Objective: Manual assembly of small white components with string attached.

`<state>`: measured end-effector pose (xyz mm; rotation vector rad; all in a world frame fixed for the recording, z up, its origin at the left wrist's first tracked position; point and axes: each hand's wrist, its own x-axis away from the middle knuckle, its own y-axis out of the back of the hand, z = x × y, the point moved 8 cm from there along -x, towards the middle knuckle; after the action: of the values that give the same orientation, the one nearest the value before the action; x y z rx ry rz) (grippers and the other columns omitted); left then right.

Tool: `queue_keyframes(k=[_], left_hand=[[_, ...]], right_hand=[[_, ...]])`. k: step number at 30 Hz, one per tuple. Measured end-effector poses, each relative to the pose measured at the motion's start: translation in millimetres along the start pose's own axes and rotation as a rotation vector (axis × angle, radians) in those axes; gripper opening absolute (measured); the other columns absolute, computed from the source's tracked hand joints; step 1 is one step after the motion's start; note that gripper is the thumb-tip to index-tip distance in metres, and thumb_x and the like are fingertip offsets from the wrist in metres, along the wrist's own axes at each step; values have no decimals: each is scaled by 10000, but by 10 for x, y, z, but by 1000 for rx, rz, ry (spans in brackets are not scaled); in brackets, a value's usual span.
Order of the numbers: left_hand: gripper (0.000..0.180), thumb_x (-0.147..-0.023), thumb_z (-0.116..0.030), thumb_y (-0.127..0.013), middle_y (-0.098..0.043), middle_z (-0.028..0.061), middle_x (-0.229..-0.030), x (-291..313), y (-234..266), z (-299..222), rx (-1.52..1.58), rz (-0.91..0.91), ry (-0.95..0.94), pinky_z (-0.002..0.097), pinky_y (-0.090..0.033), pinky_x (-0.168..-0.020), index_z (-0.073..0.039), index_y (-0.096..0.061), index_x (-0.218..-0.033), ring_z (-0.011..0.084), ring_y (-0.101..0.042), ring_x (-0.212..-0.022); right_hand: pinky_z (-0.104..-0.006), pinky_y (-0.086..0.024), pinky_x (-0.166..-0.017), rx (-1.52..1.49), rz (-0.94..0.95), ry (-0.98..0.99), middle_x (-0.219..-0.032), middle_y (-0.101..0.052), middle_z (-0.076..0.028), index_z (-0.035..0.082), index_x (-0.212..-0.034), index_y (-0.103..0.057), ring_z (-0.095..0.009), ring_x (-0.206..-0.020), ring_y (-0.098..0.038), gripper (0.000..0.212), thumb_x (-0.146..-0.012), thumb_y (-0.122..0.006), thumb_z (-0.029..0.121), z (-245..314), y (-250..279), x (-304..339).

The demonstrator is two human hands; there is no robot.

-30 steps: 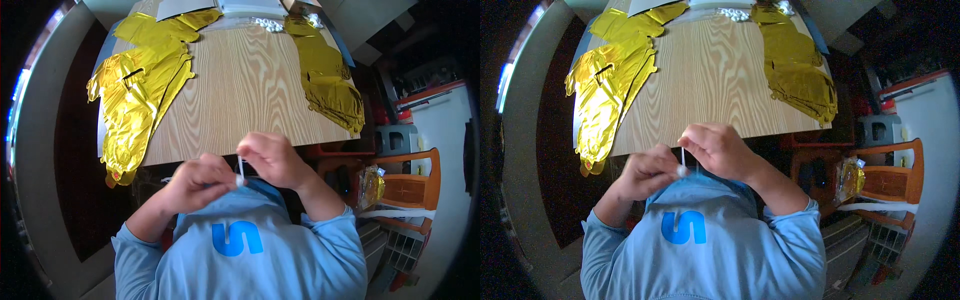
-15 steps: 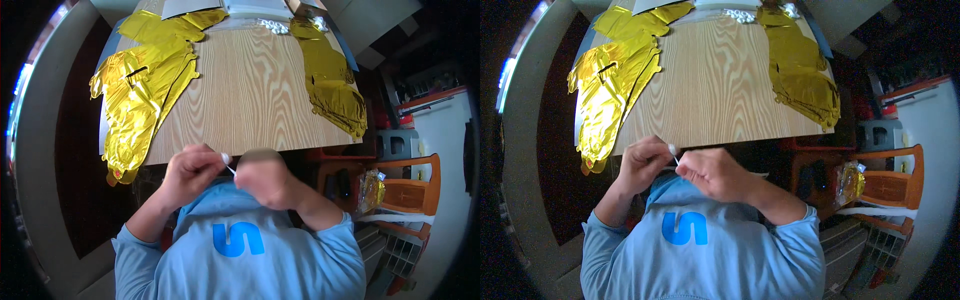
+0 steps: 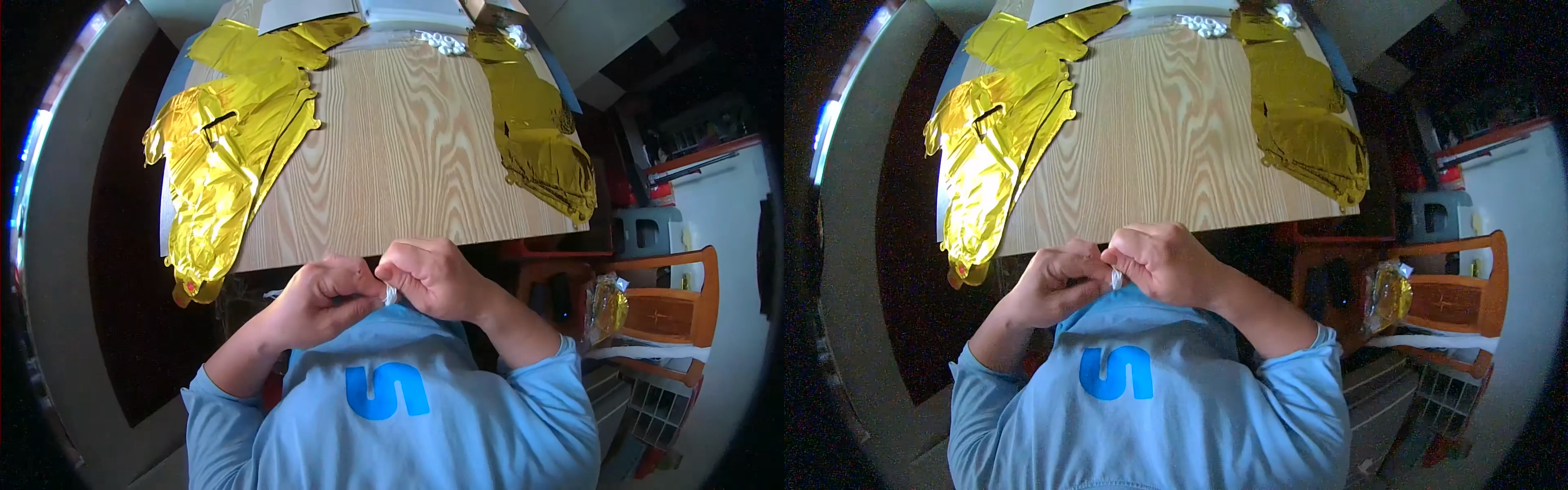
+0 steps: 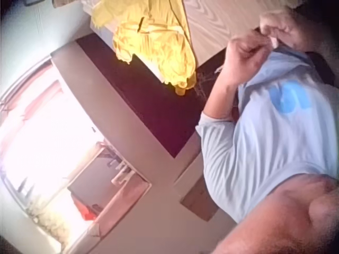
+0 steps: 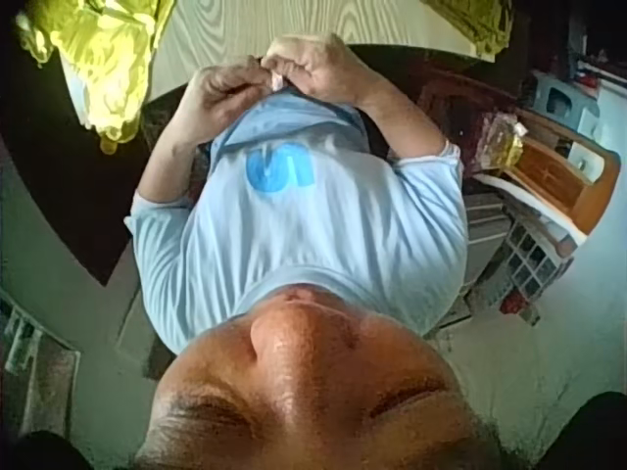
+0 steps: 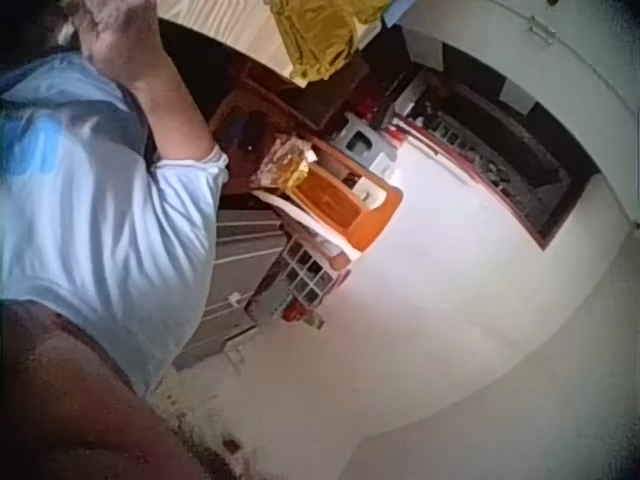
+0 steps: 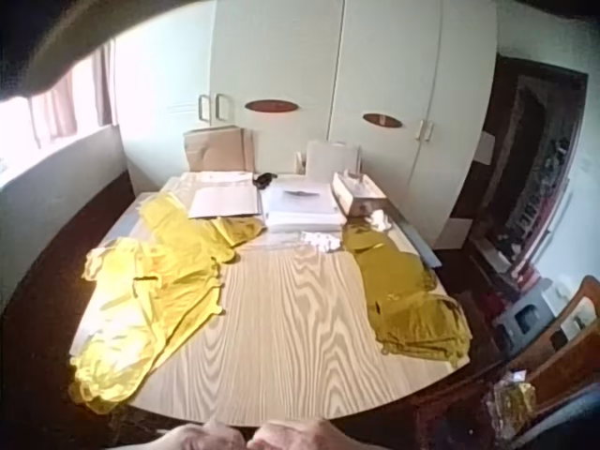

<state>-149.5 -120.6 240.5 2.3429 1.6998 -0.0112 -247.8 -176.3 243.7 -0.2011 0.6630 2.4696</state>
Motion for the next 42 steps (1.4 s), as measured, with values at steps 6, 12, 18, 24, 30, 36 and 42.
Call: queue_keyframes(k=[6,12,18,24,30,36,42], left_hand=[[124,-856,17,-631,-621,45,-820,71,207,259,453,-404,182,270,-453,-659,-7,-703,-954,125,-586,-750],[109,-817,23,-646,-621,97,-767,47,-17,148,97,-123,21,294,-457,-657,-8,-694,-910,187,-599,-728],[100,-863,7,-636,-641,66,-852,99,83,346,52,-198,125,266,-463,-679,16,-694,-944,130,-590,-773],[141,-879,11,-617,-633,46,-898,132,46,363,804,-206,229,234,-466,-729,27,-690,-998,107,-584,-824],[129,-888,-15,-623,-642,31,-890,128,10,396,279,-245,219,231,-471,-729,27,-680,-995,89,-582,-813],[162,-879,-2,-609,-664,54,-904,153,31,545,915,-399,310,245,-497,-734,7,-683,-1023,111,-613,-831],[125,-896,-20,-611,-637,29,-945,142,-87,535,413,-223,314,223,-474,-745,48,-663,-987,79,-584,-849]], right_hand=[[-408,-458,-563,-43,-10,-77,-675,-551,-148,18,-764,-531,-340,-640,-595,218,-905,-607,167,-71,-111,85],[-403,-451,-558,119,-98,49,-678,-540,-142,26,-770,-521,-338,-626,-576,200,-890,-615,156,97,219,-64],[-408,-477,-572,147,15,166,-689,-553,-127,33,-754,-547,-324,-638,-595,185,-873,-620,154,151,-58,19],[-399,-473,-567,-6,82,-19,-686,-531,-119,38,-763,-543,-307,-636,-585,187,-878,-620,164,-117,-109,3],[-361,-437,-506,308,-111,255,-669,-523,-86,48,-805,-596,-276,-569,-546,104,-837,-663,121,240,152,-94],[-395,-466,-548,55,-43,90,-694,-528,-108,48,-753,-544,-306,-616,-564,178,-850,-652,151,-86,-101,36],[-366,-456,-506,467,-61,226,-633,-500,-82,64,-678,-516,-261,-575,-562,260,-827,-679,201,188,96,-49]])
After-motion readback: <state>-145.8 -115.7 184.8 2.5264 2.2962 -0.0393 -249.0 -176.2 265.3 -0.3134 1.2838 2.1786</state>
